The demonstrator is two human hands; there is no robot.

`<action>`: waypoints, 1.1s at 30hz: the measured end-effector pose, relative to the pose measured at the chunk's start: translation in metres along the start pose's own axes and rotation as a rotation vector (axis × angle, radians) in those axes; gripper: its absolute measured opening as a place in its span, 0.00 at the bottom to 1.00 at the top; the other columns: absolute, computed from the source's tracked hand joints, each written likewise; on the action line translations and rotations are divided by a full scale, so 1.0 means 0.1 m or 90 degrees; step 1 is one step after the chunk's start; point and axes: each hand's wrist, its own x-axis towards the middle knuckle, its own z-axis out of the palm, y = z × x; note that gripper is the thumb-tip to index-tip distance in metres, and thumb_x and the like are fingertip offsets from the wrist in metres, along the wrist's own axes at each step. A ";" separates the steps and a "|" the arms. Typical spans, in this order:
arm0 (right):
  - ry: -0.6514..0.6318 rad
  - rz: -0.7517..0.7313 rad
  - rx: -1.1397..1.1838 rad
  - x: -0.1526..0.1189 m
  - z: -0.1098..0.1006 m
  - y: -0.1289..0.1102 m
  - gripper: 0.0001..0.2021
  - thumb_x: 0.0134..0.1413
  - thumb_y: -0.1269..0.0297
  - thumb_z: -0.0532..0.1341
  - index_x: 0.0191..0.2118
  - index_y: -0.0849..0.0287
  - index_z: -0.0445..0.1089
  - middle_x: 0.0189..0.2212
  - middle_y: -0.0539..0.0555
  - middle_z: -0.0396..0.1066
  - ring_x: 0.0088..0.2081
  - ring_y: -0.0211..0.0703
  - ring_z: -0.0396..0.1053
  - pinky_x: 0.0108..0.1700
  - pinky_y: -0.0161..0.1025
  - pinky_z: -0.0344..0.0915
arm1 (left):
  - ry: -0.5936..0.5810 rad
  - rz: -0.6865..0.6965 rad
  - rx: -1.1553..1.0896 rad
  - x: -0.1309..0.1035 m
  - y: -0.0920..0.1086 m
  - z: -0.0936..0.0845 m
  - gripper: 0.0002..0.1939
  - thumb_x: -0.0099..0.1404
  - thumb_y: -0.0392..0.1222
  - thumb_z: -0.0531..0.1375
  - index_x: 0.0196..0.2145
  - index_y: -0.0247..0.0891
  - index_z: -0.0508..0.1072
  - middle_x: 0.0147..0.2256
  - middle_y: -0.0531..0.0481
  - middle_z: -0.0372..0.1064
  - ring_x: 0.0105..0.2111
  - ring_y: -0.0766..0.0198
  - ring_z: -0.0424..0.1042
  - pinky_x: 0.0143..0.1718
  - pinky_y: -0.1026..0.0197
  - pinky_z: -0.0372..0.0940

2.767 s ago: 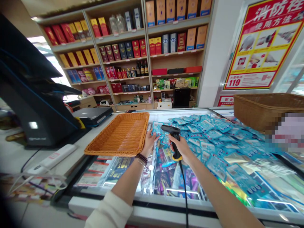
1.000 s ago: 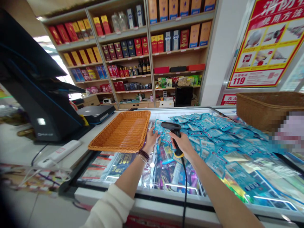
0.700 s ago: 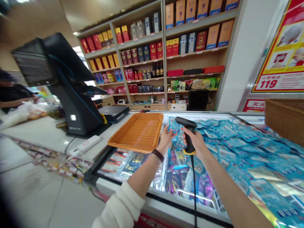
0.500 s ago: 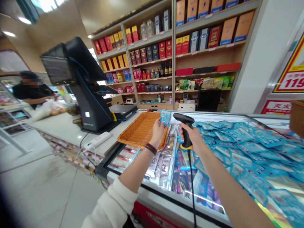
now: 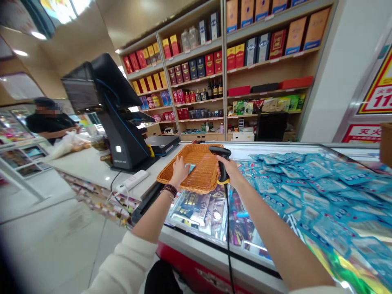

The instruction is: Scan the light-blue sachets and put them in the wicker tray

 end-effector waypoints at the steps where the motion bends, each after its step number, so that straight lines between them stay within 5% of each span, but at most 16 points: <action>1: 0.012 0.005 0.014 -0.02 -0.06 -0.01 0.11 0.58 0.59 0.71 0.34 0.59 0.71 0.19 0.46 0.66 0.16 0.32 0.61 0.17 0.30 0.60 | -0.009 0.047 0.019 -0.05 0.07 0.06 0.20 0.63 0.34 0.63 0.54 0.32 0.74 0.63 0.25 0.67 0.71 0.38 0.57 0.72 0.38 0.48; 7: 0.115 -0.022 0.020 -0.26 -0.72 -0.20 0.10 0.56 0.61 0.72 0.34 0.60 0.72 0.20 0.47 0.68 0.16 0.32 0.62 0.17 0.29 0.61 | -0.149 0.240 -0.205 -0.46 0.70 0.90 0.16 0.65 0.33 0.60 0.49 0.38 0.79 0.56 0.34 0.74 0.60 0.43 0.70 0.68 0.41 0.58; 10: 0.161 -0.050 0.007 -0.41 -1.12 -0.33 0.10 0.57 0.61 0.72 0.34 0.59 0.73 0.20 0.46 0.67 0.16 0.33 0.62 0.16 0.30 0.62 | -0.246 0.212 -0.259 -0.72 0.99 1.39 0.15 0.64 0.34 0.63 0.48 0.37 0.79 0.52 0.32 0.76 0.58 0.40 0.72 0.67 0.41 0.59; 14: 0.211 -0.089 0.025 -0.56 -1.50 -0.40 0.09 0.58 0.61 0.71 0.35 0.59 0.74 0.20 0.46 0.67 0.16 0.33 0.62 0.16 0.30 0.62 | -0.315 0.123 -0.090 -1.04 1.21 1.81 0.28 0.60 0.46 0.70 0.56 0.33 0.75 0.60 0.27 0.71 0.65 0.33 0.65 0.68 0.38 0.56; 17: 0.237 -0.095 0.051 -0.60 -1.63 -0.35 0.09 0.58 0.61 0.72 0.36 0.60 0.74 0.20 0.46 0.68 0.16 0.32 0.63 0.16 0.29 0.62 | -0.324 0.089 0.061 -1.19 1.24 1.93 0.39 0.55 0.54 0.74 0.60 0.35 0.72 0.66 0.28 0.65 0.68 0.32 0.60 0.67 0.38 0.57; 20: 0.256 -0.087 0.051 -0.58 -1.66 -0.24 0.10 0.57 0.60 0.72 0.35 0.59 0.73 0.19 0.46 0.68 0.16 0.32 0.63 0.16 0.29 0.61 | -0.288 0.059 0.087 -1.22 1.20 1.98 0.33 0.56 0.55 0.74 0.55 0.38 0.74 0.64 0.31 0.68 0.65 0.35 0.64 0.64 0.41 0.61; 26: 0.250 -0.068 -0.004 -0.52 -1.61 -0.04 0.13 0.54 0.59 0.74 0.33 0.58 0.72 0.19 0.46 0.69 0.16 0.33 0.64 0.15 0.30 0.61 | -0.172 -0.013 -0.138 -1.02 0.94 2.01 0.08 0.67 0.43 0.66 0.42 0.37 0.76 0.42 0.39 0.79 0.50 0.47 0.77 0.54 0.50 0.67; 29: 0.225 -0.045 -0.040 -0.52 -1.58 0.02 0.14 0.52 0.58 0.75 0.32 0.59 0.72 0.19 0.47 0.70 0.15 0.34 0.64 0.15 0.31 0.60 | -0.150 -0.068 -0.258 -0.92 0.78 2.00 0.08 0.70 0.42 0.63 0.44 0.37 0.76 0.35 0.42 0.79 0.39 0.52 0.80 0.47 0.53 0.70; 33: 0.211 -0.033 -0.064 -0.54 -1.58 0.04 0.15 0.51 0.56 0.74 0.33 0.60 0.73 0.20 0.48 0.71 0.15 0.34 0.64 0.15 0.32 0.59 | -0.083 -0.092 -0.286 -0.84 0.66 2.01 0.11 0.71 0.42 0.62 0.50 0.37 0.74 0.41 0.41 0.80 0.44 0.53 0.80 0.51 0.54 0.70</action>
